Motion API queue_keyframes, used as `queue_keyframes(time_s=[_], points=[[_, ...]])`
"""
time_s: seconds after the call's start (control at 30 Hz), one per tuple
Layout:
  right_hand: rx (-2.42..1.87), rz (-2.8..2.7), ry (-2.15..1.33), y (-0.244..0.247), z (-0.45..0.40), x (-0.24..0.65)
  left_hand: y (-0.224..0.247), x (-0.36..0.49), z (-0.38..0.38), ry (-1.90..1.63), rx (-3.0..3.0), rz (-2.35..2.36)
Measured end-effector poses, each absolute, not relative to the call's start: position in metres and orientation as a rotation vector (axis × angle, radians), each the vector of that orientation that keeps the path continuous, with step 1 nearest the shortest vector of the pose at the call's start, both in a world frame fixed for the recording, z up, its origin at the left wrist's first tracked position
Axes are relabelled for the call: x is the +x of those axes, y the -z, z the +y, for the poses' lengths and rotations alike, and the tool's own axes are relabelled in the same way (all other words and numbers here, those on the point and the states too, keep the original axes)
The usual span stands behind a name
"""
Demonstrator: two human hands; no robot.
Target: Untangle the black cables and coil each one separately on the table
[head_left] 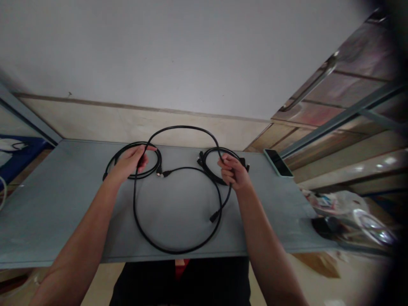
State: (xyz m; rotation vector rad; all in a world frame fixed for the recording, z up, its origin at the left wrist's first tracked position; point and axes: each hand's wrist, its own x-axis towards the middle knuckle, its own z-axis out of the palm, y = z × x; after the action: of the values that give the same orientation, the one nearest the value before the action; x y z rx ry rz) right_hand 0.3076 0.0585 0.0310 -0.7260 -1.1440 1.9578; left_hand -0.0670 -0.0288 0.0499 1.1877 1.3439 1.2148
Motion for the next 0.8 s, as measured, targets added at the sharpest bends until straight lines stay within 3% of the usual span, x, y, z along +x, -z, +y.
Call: queue_keyframes(time_s=[0.17,0.37,0.63,0.8], points=[[-0.907,-1.322,-2.024,-0.028,0.053,0.29,-0.042,-0.058,-0.025,-1.512,1.456,1.701],[-0.976,-1.442,-1.979,-0.028,0.053,0.298,-0.054,-0.058,-0.032,-1.616,1.646,1.856],[-0.946,-1.261,-1.679,-0.038,0.066,0.329,-0.058,-0.075,-0.032,-1.199,1.745,1.916],[-0.979,-1.374,-1.848,-0.034,0.068,0.351,-0.052,-0.103,-0.032,-1.442,1.673,2.069]])
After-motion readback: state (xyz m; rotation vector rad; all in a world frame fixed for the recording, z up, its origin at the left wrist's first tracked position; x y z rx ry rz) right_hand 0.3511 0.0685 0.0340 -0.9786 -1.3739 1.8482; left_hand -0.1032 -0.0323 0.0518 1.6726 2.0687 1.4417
